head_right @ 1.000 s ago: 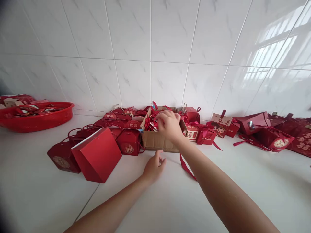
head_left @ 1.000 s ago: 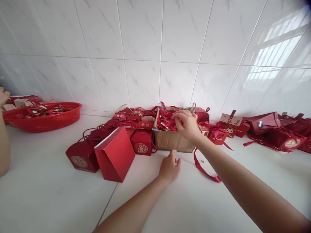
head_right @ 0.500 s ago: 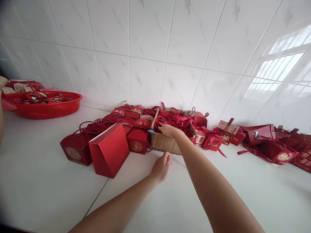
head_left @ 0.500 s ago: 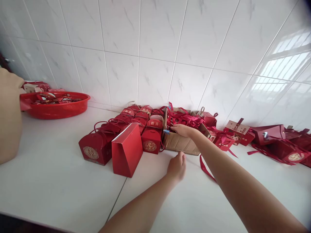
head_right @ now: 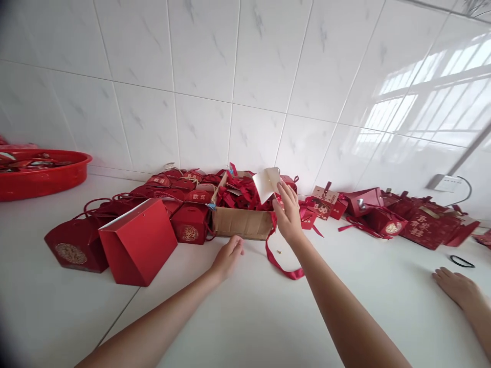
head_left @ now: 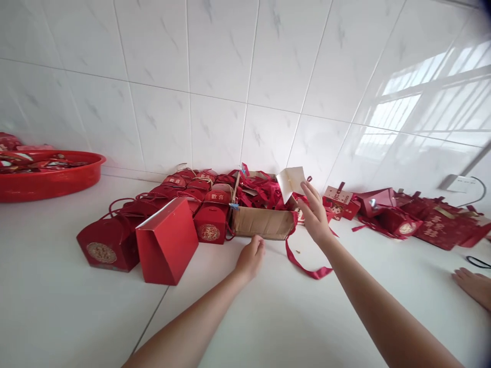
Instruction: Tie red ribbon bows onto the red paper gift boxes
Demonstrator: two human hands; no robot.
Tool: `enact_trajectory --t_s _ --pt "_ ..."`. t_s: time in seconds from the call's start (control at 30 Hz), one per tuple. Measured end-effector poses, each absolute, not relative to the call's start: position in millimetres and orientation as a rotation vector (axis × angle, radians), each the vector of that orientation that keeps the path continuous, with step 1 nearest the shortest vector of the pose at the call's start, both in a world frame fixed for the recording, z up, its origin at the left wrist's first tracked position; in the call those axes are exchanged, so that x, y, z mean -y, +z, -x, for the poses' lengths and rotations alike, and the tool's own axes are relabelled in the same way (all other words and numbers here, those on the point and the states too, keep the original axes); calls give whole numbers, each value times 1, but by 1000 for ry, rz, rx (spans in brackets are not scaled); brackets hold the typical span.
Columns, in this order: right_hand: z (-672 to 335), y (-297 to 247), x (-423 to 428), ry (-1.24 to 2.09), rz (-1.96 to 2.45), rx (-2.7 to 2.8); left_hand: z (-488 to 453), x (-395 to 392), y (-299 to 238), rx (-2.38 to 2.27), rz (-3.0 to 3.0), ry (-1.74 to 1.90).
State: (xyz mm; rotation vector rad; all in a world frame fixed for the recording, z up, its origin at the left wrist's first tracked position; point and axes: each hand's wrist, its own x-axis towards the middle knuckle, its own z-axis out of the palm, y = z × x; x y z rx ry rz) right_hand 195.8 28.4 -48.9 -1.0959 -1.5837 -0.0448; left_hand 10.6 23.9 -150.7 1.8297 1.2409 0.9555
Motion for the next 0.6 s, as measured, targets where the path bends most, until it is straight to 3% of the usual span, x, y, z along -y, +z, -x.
enact_trajectory --t_s 0.17,0.33,0.6 --pt "-241 -74 -5 -210 1124 1442 -11 -28 -152 -1201 -1818 996" --pt "-293 -120 -7 -23 1402 964 -12 -27 -152 -1187 -1845 1017" --pt "-312 -169 -21 91 1632 937 -6 25 -109 -1343 -2020 1198"
